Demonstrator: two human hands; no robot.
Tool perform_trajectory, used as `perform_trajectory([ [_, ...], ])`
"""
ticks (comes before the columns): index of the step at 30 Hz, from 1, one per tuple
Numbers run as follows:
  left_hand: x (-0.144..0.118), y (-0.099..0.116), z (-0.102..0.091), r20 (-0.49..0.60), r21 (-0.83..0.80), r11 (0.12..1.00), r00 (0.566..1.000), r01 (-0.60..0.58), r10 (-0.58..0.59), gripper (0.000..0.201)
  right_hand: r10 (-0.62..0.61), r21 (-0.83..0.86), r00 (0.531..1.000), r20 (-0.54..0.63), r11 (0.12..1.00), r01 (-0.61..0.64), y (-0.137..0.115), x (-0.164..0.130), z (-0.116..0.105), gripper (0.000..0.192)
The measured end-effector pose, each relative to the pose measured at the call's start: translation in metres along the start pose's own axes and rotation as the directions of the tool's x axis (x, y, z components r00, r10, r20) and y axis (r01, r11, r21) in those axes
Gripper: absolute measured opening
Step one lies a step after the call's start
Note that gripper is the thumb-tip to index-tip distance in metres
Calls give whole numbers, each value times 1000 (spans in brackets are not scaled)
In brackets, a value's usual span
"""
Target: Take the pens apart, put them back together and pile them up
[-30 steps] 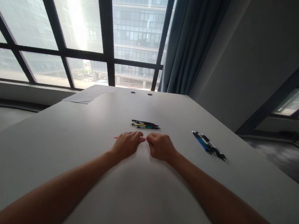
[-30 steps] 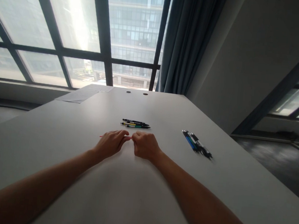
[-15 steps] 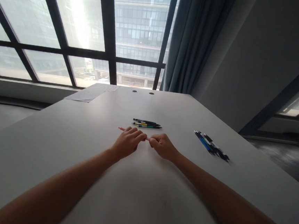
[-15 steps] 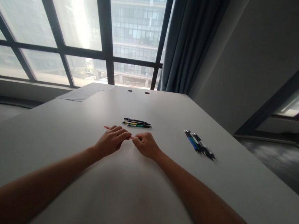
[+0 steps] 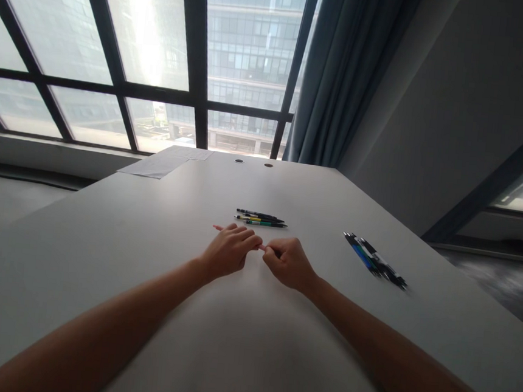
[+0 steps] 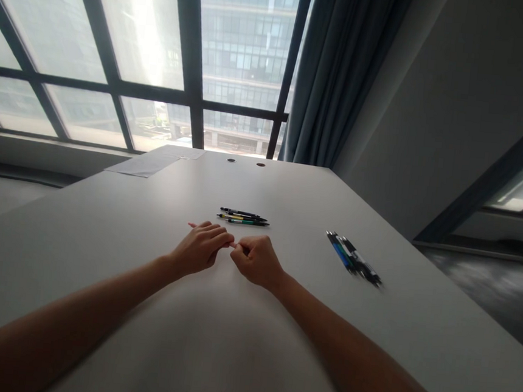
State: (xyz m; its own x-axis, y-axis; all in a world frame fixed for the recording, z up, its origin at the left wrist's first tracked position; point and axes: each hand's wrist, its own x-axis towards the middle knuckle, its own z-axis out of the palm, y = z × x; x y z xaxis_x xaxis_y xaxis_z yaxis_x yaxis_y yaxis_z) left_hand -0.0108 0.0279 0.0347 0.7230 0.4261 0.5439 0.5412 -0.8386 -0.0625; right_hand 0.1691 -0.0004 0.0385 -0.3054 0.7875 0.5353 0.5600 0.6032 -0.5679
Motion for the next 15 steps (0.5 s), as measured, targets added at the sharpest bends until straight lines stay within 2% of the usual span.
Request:
perform_trajectory([
  [3, 1, -1, -3, 44, -37, 999, 999, -19, 21, 20, -107, -78, 994, 9, 991, 108, 0, -2, -1, 30],
  [5, 1, -2, -6, 72, -101, 995, 997, -20, 27, 20, -189, -149, 981, 54, 969, 195, -1, -4, -3, 27],
  [9, 0, -3, -11, 73, -245, 969, 997, 41, -24, 18, -298, -219, 947, 119, 923, 318, -1, -5, -6, 21],
  [11, -1, -4, -13, 59, -274, 960, 997, 54, -39, 19, -286, -182, 953, 95, 937, 299, -2, -4, -6, 24],
  [15, -1, -5, -14, 11, -275, 961, 1000, 1, 2, 23, -171, -76, 985, 34, 982, 173, -4, -3, -5, 31],
])
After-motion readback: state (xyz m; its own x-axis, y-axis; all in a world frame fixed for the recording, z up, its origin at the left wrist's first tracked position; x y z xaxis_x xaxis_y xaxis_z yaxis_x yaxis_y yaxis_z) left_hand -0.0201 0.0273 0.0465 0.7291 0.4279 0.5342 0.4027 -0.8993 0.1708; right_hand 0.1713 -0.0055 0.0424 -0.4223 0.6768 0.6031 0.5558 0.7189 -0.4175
